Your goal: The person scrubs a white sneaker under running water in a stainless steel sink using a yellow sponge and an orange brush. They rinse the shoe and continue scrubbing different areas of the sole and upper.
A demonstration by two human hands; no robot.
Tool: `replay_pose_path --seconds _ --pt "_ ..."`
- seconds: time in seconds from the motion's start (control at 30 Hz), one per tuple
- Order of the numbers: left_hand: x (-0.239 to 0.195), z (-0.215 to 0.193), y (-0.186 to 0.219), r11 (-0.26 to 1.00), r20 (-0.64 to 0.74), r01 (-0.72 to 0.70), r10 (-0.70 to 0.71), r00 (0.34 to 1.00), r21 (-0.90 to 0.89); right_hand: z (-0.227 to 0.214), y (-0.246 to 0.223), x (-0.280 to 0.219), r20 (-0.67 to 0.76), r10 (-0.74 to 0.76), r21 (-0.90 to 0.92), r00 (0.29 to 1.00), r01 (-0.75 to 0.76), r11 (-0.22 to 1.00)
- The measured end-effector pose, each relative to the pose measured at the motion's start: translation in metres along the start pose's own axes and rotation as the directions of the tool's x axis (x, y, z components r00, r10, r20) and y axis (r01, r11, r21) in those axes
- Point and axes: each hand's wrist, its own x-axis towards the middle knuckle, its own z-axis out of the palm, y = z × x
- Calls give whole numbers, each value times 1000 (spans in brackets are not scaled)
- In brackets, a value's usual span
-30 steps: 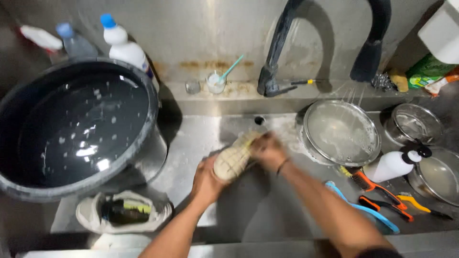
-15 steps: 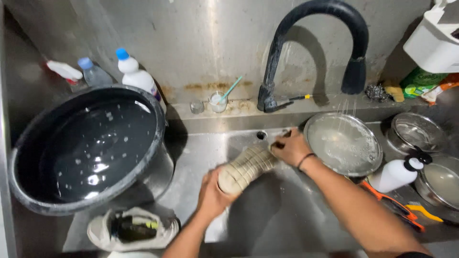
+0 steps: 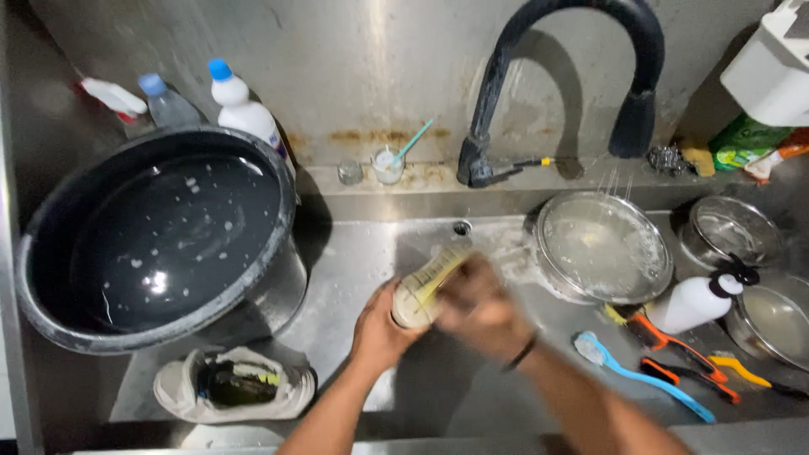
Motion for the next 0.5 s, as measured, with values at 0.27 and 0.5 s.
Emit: replay_pose_path --seconds 0.27,0.5 --pt "-1 -5 21 917 182 379 -397 900 123 -10 54 45 82 284 -244 955 -257 935" --pt "-13 1 6 956 93 292 -291 952 4 34 31 14 17 114 363 993 -113 925"
